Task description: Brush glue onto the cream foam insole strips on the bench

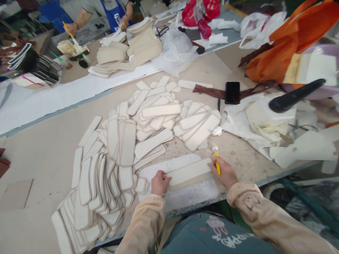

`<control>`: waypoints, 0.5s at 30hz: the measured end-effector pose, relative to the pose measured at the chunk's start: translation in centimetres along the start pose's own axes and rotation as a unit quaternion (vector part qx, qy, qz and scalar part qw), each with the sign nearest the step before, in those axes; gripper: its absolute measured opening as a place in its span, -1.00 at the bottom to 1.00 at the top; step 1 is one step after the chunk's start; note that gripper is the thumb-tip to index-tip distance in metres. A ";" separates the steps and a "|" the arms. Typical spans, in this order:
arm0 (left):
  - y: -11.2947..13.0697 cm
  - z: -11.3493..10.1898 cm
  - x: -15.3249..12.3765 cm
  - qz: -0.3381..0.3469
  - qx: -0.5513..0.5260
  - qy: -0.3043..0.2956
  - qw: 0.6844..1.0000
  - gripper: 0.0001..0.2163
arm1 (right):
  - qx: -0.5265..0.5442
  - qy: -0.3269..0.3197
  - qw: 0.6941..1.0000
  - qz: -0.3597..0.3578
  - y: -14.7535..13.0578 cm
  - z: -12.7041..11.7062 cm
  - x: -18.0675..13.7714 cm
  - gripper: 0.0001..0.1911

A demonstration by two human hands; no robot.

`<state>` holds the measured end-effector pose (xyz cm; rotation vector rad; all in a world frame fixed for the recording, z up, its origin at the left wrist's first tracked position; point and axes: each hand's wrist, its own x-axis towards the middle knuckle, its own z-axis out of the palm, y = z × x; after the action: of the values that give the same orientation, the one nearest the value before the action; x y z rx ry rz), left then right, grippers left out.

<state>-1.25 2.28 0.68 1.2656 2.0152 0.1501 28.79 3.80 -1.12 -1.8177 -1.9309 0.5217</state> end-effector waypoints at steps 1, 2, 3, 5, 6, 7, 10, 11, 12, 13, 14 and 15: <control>0.0 0.0 0.0 0.000 0.002 -0.002 1.000 -0.82 | -0.006 0.003 1.000 -0.006 0.0 0.0 0.0 -0.84; 0.1 0.0 0.0 0.001 0.004 -0.002 1.000 -0.82 | -0.012 0.007 1.000 -0.012 0.0 0.0 0.0 -0.83; 0.1 -0.1 0.0 0.002 0.006 -0.004 1.000 -0.82 | -0.020 0.011 1.000 -0.017 0.1 0.0 0.0 -0.83; 0.2 -0.1 -0.1 0.004 0.009 -0.006 1.000 -0.82 | -0.036 0.016 0.999 -0.024 0.2 0.1 -0.1 -0.84; 0.3 -0.2 -0.1 0.004 0.010 -0.007 1.000 -0.82 | -0.043 0.016 0.999 -0.026 0.3 0.2 -0.1 -0.85; 0.4 -0.2 -0.1 0.003 0.010 -0.007 1.000 -0.83 | -0.048 0.016 0.998 -0.029 0.4 0.3 -0.2 -0.86; 0.5 -0.3 -0.2 0.002 0.013 -0.006 1.000 -0.84 | -0.053 0.013 0.998 -0.035 0.5 0.5 -0.3 -0.86; 0.5 -0.4 -0.2 0.004 0.015 -0.007 1.000 -0.84 | -0.053 0.012 0.998 -0.036 0.5 0.5 -0.3 -0.86; 0.5 -0.4 -0.2 0.006 0.016 -0.008 1.000 -0.85 | -0.054 0.011 0.998 -0.036 0.5 0.5 -0.3 -0.86; 0.5 -0.4 -0.1 0.007 0.018 -0.009 1.000 -0.85 | -0.057 0.009 0.998 -0.035 0.5 0.5 -0.3 -0.87; 0.5 -0.3 -0.1 0.009 0.021 -0.010 1.000 -0.85 | -0.063 0.008 0.997 -0.033 0.5 0.4 -0.3 -0.87; 0.4 -0.3 -0.1 0.010 0.023 -0.011 1.000 -0.85 | -0.069 0.009 0.997 -0.032 0.5 0.3 -0.2 -0.87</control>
<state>-1.13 2.54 1.13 1.3108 1.9979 0.0981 29.03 3.62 -1.69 -1.8295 -2.0517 0.3579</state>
